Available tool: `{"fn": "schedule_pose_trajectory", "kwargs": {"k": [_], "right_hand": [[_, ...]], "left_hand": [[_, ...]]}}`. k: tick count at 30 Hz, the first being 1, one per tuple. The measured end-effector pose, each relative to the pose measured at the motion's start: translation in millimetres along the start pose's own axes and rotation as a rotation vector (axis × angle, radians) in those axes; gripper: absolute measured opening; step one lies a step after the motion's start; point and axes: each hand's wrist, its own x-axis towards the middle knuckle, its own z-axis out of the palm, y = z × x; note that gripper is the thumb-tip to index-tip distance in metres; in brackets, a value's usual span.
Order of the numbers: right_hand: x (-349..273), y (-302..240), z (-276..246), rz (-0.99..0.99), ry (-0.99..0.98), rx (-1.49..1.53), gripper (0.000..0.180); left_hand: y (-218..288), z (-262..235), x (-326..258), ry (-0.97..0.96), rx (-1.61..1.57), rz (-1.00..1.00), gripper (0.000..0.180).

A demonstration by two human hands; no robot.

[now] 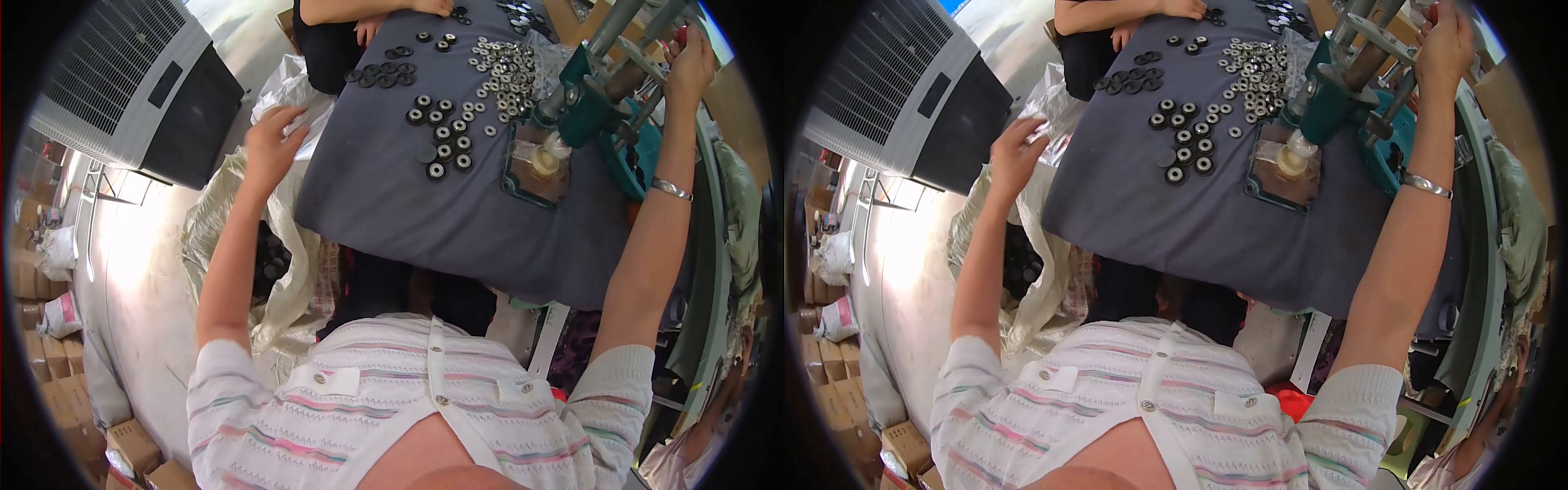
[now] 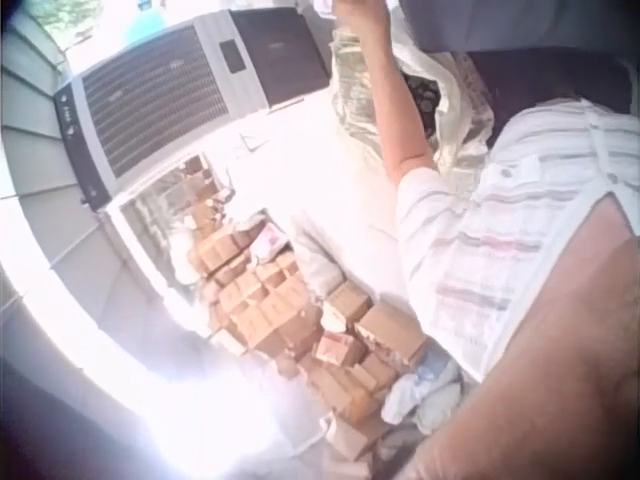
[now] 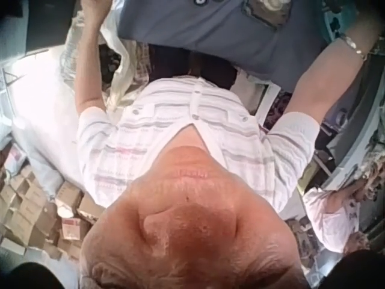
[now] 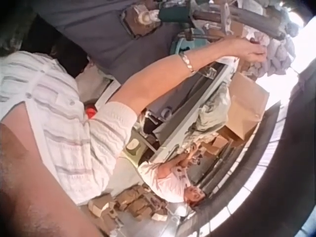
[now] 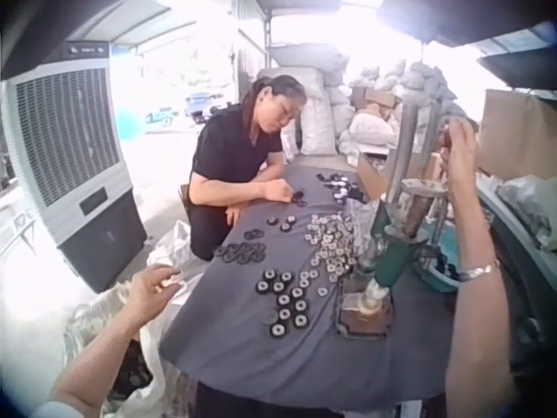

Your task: The person joins metal washers with black rubber rings using a manual hand press at a workshop table.

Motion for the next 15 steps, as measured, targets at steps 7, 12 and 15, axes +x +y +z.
{"fn": "schedule_pose_trajectory", "kwargs": {"k": [7, 12, 15], "right_hand": [[-8.2, -7.0, 6.2, 0.033, -0.022, 0.02, 0.03], [-9.9, -6.2, -4.1, 0.009, -0.035, -0.003, 0.026], [-11.0, -16.3, 4.7, -0.074, -0.06, -0.045, 0.024]], "left_hand": [[-85.5, 124.7, 111.0, 0.086, 0.155, 0.304, 0.039], [-84.8, 126.3, 112.1, -0.07, 0.241, 0.351, 0.026], [-76.5, 122.7, 96.7, 0.0, 0.355, 0.375, 0.018]]}}
